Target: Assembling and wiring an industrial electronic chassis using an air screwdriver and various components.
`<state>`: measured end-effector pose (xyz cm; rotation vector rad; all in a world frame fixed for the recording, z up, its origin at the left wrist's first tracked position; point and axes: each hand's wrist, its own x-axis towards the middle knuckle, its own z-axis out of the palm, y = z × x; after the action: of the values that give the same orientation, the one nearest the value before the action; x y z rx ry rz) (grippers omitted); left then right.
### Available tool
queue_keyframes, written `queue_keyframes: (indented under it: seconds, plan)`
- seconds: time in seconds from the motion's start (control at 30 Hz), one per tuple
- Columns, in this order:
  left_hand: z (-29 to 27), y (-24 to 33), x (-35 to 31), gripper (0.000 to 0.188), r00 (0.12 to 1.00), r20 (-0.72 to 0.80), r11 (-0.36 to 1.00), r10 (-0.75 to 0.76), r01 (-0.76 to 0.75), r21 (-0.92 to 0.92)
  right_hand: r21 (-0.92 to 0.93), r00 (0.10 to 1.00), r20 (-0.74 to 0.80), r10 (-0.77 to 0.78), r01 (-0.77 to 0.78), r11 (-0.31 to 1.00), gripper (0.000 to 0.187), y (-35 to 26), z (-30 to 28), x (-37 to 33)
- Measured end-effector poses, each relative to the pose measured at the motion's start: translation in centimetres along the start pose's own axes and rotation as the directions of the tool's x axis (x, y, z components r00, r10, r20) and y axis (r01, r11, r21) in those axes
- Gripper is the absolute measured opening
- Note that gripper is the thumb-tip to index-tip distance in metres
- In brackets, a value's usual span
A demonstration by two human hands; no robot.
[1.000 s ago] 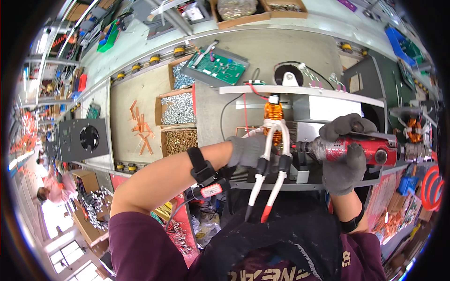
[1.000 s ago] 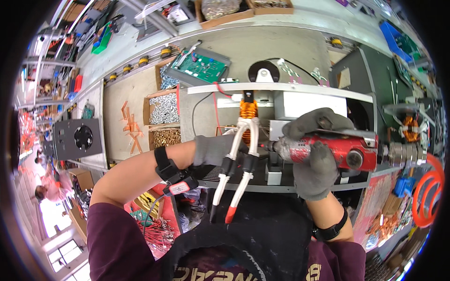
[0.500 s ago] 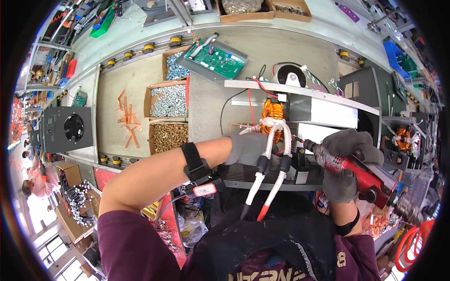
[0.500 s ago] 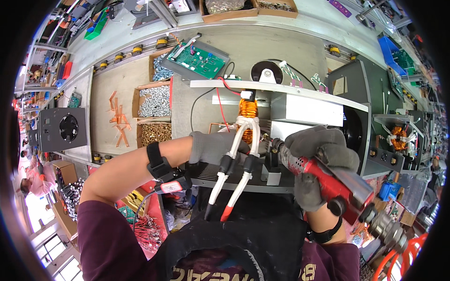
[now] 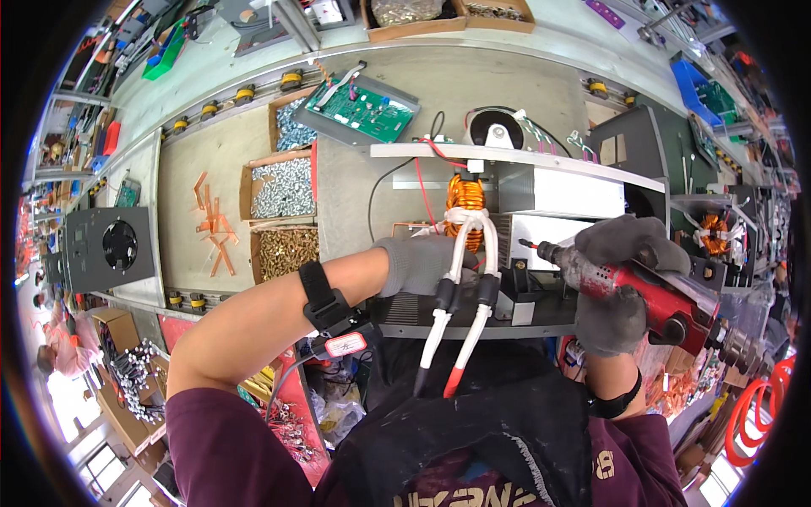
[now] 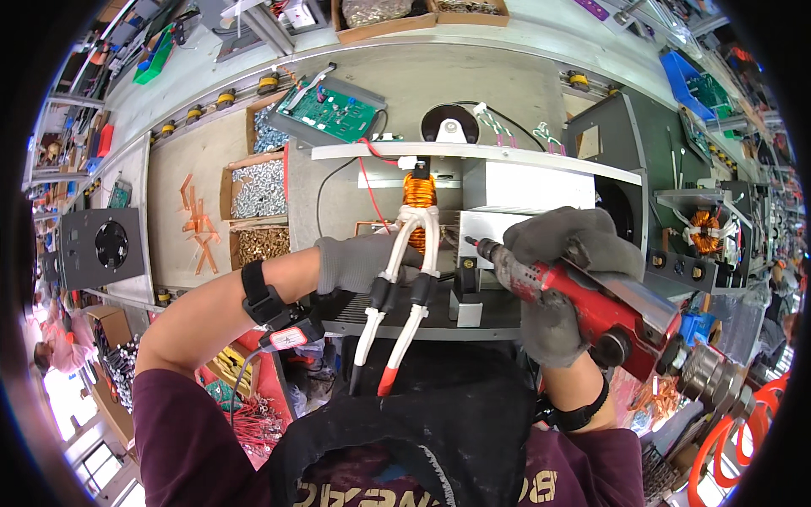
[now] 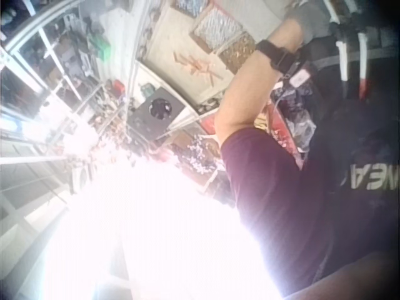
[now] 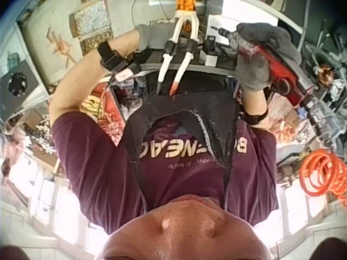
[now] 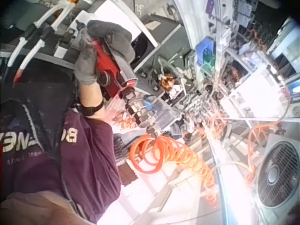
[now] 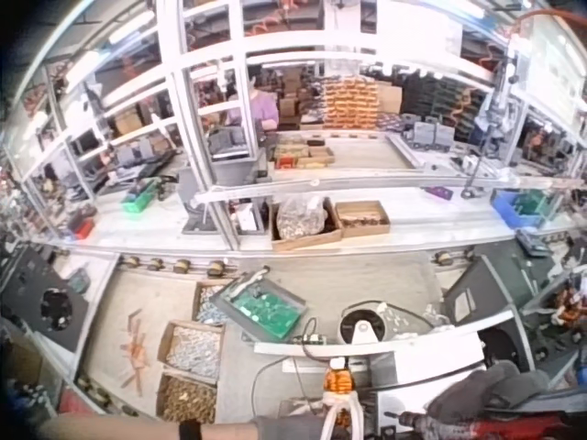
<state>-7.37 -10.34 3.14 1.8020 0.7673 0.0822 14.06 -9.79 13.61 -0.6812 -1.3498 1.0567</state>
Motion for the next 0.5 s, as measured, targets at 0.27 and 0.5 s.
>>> queue_keyframes:
  seconds: [0.27, 0.5]
  plan:
    - [-0.6, 0.4, -0.2, 0.028, 0.991, 0.094, 0.993, -0.09, 0.096, -0.061, 0.103, 0.999, -0.006, 0.045, -0.044, 0.994, 0.033, 0.9, -0.7, 1.7]
    - [-0.3, 0.5, -0.3, 0.024, 1.0, -0.002, 0.96, 0.022, -0.021, -0.281, 0.059, 0.887, -0.097, 0.451, -0.447, 0.893, 0.039, -1.4, -2.3, 4.5]
